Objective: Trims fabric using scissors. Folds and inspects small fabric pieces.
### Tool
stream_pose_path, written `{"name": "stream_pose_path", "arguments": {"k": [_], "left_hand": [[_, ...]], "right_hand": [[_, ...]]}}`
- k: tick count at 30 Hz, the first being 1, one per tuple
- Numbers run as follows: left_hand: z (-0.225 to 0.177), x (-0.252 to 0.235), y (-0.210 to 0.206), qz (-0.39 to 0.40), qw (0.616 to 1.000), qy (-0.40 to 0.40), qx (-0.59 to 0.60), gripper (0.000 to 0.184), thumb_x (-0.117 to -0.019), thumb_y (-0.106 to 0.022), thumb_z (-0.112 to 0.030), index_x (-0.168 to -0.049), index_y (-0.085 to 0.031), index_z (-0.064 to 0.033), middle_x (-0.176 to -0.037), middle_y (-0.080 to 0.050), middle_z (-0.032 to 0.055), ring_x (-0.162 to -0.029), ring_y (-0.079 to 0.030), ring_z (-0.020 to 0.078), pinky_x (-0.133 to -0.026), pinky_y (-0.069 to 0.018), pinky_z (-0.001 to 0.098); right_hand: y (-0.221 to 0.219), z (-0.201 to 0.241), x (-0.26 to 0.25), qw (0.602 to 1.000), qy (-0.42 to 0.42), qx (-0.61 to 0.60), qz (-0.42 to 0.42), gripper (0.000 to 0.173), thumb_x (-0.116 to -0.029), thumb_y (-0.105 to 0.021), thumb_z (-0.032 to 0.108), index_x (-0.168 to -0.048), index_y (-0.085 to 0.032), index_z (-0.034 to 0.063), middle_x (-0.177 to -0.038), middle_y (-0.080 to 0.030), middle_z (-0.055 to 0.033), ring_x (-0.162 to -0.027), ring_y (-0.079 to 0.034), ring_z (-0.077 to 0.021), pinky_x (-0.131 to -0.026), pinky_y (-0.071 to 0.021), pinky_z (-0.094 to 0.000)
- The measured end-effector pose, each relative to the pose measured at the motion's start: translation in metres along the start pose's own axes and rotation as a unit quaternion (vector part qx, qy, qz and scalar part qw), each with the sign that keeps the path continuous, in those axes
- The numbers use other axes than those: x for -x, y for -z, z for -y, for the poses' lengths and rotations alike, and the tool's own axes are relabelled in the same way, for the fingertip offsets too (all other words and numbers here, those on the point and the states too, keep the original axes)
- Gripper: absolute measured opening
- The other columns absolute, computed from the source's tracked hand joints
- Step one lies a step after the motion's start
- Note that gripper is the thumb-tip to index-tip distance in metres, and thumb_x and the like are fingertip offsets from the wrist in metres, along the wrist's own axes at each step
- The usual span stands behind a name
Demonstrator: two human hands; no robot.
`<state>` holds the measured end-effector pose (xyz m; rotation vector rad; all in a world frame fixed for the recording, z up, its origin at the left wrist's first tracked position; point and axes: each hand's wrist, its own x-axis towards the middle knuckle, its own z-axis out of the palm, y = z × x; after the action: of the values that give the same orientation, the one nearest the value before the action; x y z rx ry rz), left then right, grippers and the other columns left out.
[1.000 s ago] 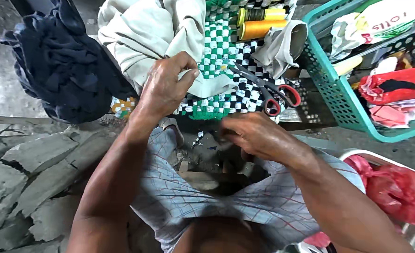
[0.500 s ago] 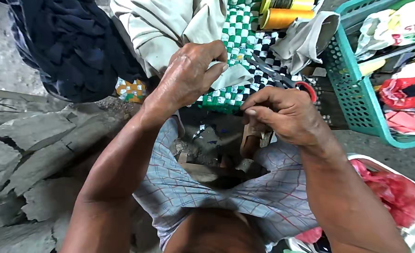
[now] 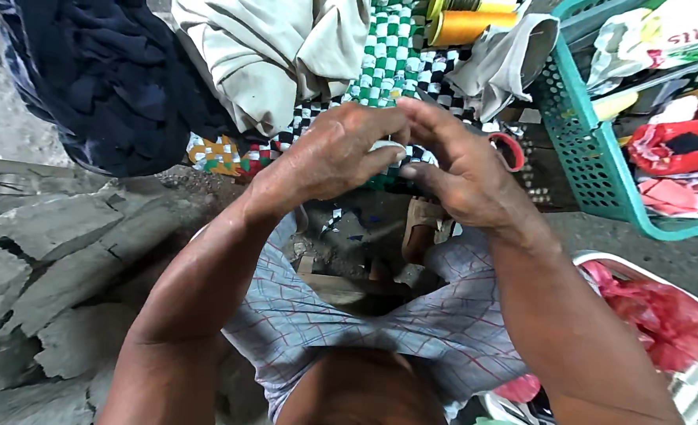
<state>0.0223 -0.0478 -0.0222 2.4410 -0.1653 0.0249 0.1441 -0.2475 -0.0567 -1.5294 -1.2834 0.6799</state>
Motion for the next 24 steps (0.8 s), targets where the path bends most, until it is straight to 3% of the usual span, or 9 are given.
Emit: {"name": "stream_pose_path", "arguments": {"k": [3,6,9,12,14,16,18,21,24], "left_hand": [[-0.003,-0.002,0.003,-0.001,1.0,-0.005,-0.007,0.021,-0.1037,-0.056,-0.024,-0.108,-0.071,-0.0106,-0.098,-0.072,0.0006,-0.094,-0.068,0.0113,-0.086,-0.0553,0.0383],[0.005,0.003,0.015,-0.065,0.997,0.029,-0.012,0.022,-0.1039,-0.055,-0.021,-0.113,-0.069,-0.0063,-0.104,-0.071,0.0043,-0.1,-0.068,0.0126,-0.093,-0.0563,0.0378],[0.015,0.01,0.025,-0.161,0.982,0.089,-0.033,0.02,-0.1042,-0.054,-0.02,-0.113,-0.067,-0.0066,-0.102,-0.07,0.0039,-0.094,-0.067,0.0102,-0.087,-0.0564,0.0327],[0.026,0.016,0.027,-0.201,0.967,0.141,-0.061,0.019,-0.1039,-0.054,-0.022,-0.11,-0.067,-0.0095,-0.098,-0.07,0.0016,-0.091,-0.066,0.0083,-0.084,-0.0546,0.0311],[0.031,0.02,0.028,-0.198,0.965,0.157,-0.064,0.019,-0.1042,-0.054,-0.023,-0.11,-0.067,-0.0106,-0.097,-0.071,0.0007,-0.09,-0.067,0.0075,-0.082,-0.0547,0.0314],[0.033,0.021,0.029,-0.197,0.966,0.158,-0.061,0.019,-0.1041,-0.054,-0.023,-0.111,-0.067,-0.0104,-0.096,-0.07,0.0011,-0.09,-0.066,0.0082,-0.081,-0.0542,0.0322],[0.032,0.018,0.028,-0.187,0.968,0.155,-0.062,0.02,-0.1043,-0.054,-0.024,-0.111,-0.067,-0.011,-0.098,-0.071,0.0005,-0.092,-0.066,0.008,-0.084,-0.0545,0.032],[0.029,0.01,0.026,-0.153,0.979,0.129,-0.048,0.021,-0.1037,-0.054,-0.023,-0.112,-0.067,-0.0092,-0.099,-0.071,0.0021,-0.092,-0.068,0.0097,-0.085,-0.056,0.0342],[0.02,0.002,0.017,-0.078,0.995,0.068,0.002,0.021,-0.1032,-0.055,-0.02,-0.111,-0.068,-0.0064,-0.102,-0.071,0.0039,-0.096,-0.068,0.0114,-0.089,-0.0571,0.0369]], "right_hand": [[-0.001,-0.013,-0.007,1.0,0.004,-0.028,-0.003,0.06,-0.0994,-0.064,0.019,-0.153,-0.042,0.003,-0.139,-0.061,-0.0091,-0.128,-0.059,-0.014,-0.111,-0.0489,-0.0346],[0.01,-0.015,-0.007,0.993,-0.034,0.11,0.004,0.055,-0.1006,-0.063,0.026,-0.152,-0.048,0.0137,-0.152,-0.052,-0.0043,-0.138,-0.051,-0.0141,-0.117,-0.0423,-0.0383],[-0.001,-0.012,0.013,0.952,-0.072,0.297,0.018,0.053,-0.0959,-0.071,0.02,-0.145,-0.055,0.0109,-0.146,-0.057,-0.0128,-0.121,-0.063,-0.0332,-0.099,-0.0524,-0.0573],[-0.026,-0.009,0.041,0.918,-0.052,0.374,0.124,0.053,-0.0945,-0.071,0.027,-0.142,-0.059,0.0077,-0.154,-0.048,-0.0151,-0.137,-0.052,-0.0349,-0.106,-0.0483,-0.0556],[-0.037,-0.001,0.062,0.923,-0.001,0.341,0.18,0.043,-0.0986,-0.063,0.031,-0.137,-0.063,0.0112,-0.139,-0.062,-0.0152,-0.126,-0.061,-0.0336,-0.099,-0.0529,-0.0549],[-0.033,0.004,0.074,0.951,0.045,0.229,0.201,0.032,-0.1056,-0.05,0.035,-0.127,-0.068,0.0191,-0.098,-0.074,-0.0045,-0.086,-0.072,-0.0222,-0.075,-0.0589,-0.0473],[-0.022,0.003,0.074,0.972,0.047,0.181,0.144,0.032,-0.1077,-0.046,0.032,-0.124,-0.071,0.0191,-0.096,-0.074,0.0006,-0.085,-0.071,-0.0152,-0.077,-0.0597,-0.0415],[-0.003,-0.002,0.055,0.978,0.027,0.206,-0.023,0.027,-0.1045,-0.053,0.019,-0.12,-0.073,0.0091,-0.101,-0.073,-0.0068,-0.09,-0.071,-0.0182,-0.082,-0.0604,-0.0403],[0.01,0.0,0.036,0.977,0.007,0.181,-0.109,0.032,-0.1016,-0.058,0.012,-0.132,-0.065,0.0037,-0.123,-0.066,-0.0116,-0.108,-0.066,-0.0184,-0.092,-0.0581,-0.0353]]}}
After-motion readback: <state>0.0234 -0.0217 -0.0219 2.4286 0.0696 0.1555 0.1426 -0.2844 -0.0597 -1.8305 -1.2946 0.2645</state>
